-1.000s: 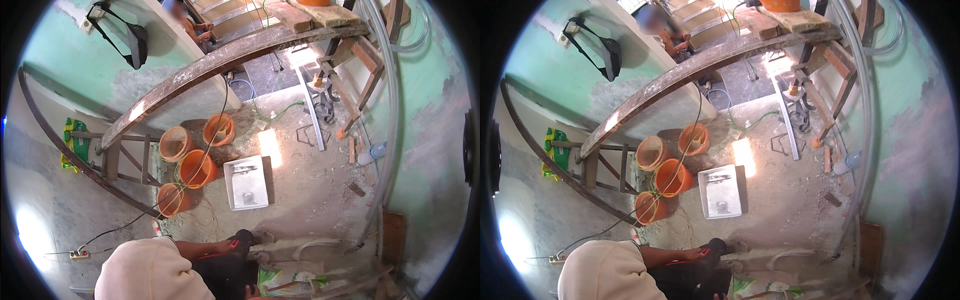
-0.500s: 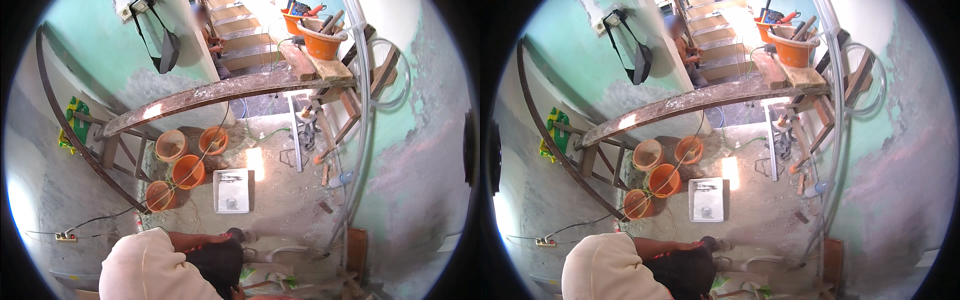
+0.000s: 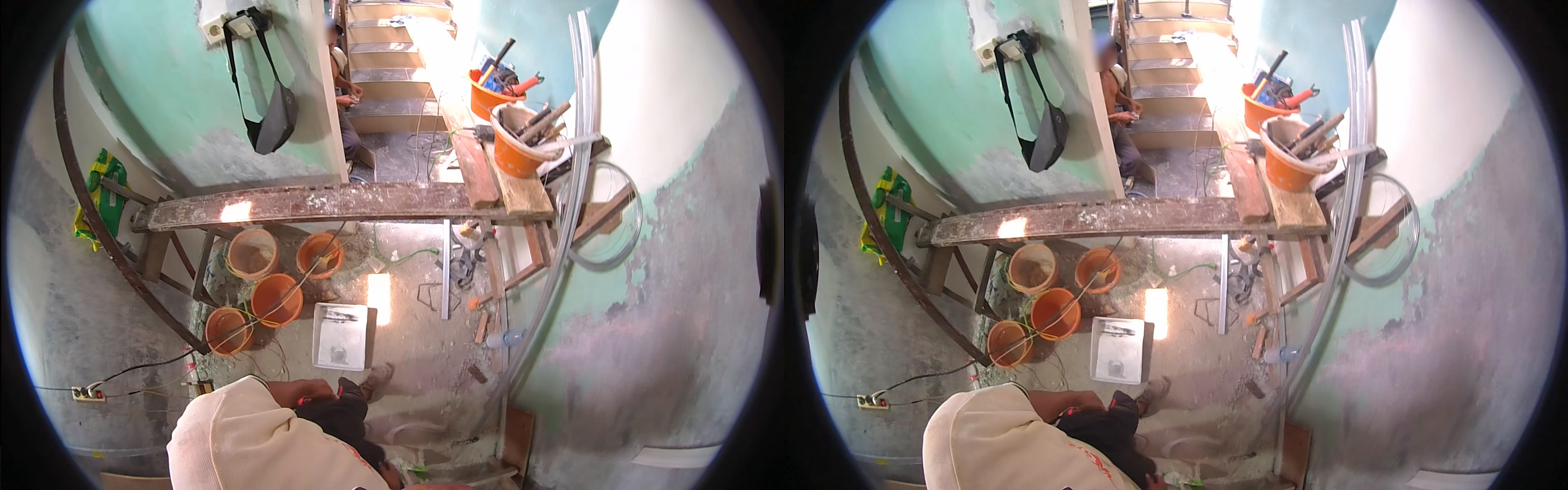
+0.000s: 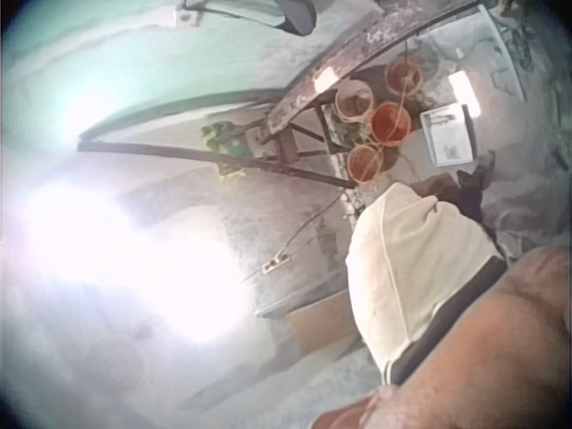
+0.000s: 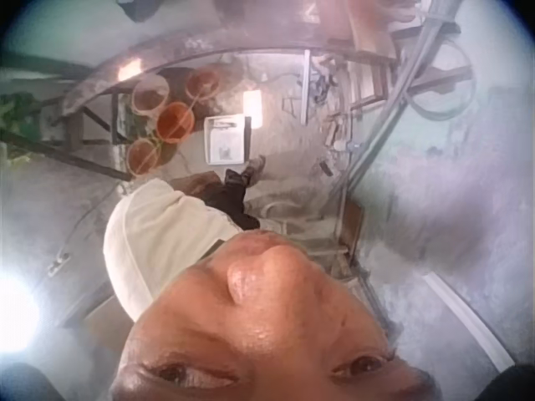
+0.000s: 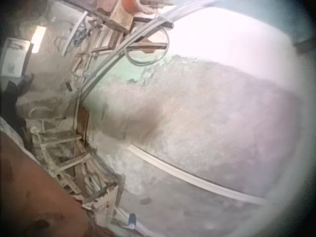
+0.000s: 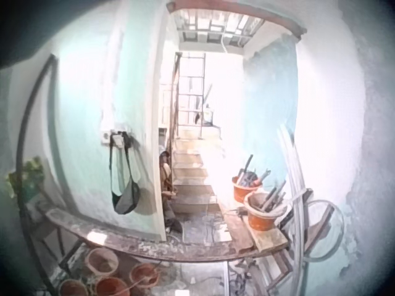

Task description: The person is sharpening a pink tool handle using a metal file. They hold the handle with one hand and use the file with the other to smooth the surface. The task is performed in a cluttered workshop environment.

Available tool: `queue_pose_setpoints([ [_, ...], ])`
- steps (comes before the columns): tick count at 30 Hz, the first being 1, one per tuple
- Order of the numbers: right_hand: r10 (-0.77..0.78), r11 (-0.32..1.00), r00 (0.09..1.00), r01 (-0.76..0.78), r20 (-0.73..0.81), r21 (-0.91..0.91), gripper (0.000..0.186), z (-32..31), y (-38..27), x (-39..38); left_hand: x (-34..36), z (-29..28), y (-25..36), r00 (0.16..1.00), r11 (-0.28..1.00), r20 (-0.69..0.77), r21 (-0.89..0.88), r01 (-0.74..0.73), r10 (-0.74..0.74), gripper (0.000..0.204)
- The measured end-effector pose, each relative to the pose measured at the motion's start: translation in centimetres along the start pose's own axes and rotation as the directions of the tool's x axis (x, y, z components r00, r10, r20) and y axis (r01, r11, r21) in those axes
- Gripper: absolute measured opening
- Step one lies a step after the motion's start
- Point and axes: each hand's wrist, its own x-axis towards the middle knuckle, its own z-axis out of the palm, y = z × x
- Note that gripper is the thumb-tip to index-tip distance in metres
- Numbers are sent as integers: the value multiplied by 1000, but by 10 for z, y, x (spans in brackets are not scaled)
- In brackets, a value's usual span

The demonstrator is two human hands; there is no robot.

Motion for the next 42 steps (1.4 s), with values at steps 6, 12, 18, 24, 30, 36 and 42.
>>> queue_pose_setpoints([
  [6,-17,970,888,126,-460,206,42,-168,-124,8,-38,-88,93,957,855,-291,-490,-167,20,25],
  [12,11,962,933,88,-360,257,30,-236,-188,51,-46,-126,99,847,980,-529,-139,-145,51,36],
  [18,-160,969,920,216,-359,122,31,-334,-201,118,-38,-118,85,855,920,-511,-371,-128,-87,43],
  [24,-285,918,868,369,-406,144,26,-450,-250,139,-43,-136,167,874,908,-471,-409,-94,-121,61],
  [30,-275,926,902,341,-334,160,23,-477,-268,189,-69,-180,227,906,717,-276,-696,42,-320,58],
  [36,-444,896,881,441,-165,-56,33,-448,-329,217,8,-161,135,918,871,-391,-473,-132,-73,51],
  [42,-551,771,826,558,119,-307,40,-446,-434,210,19,-201,119,878,980,-442,11,-200,184,50],
])
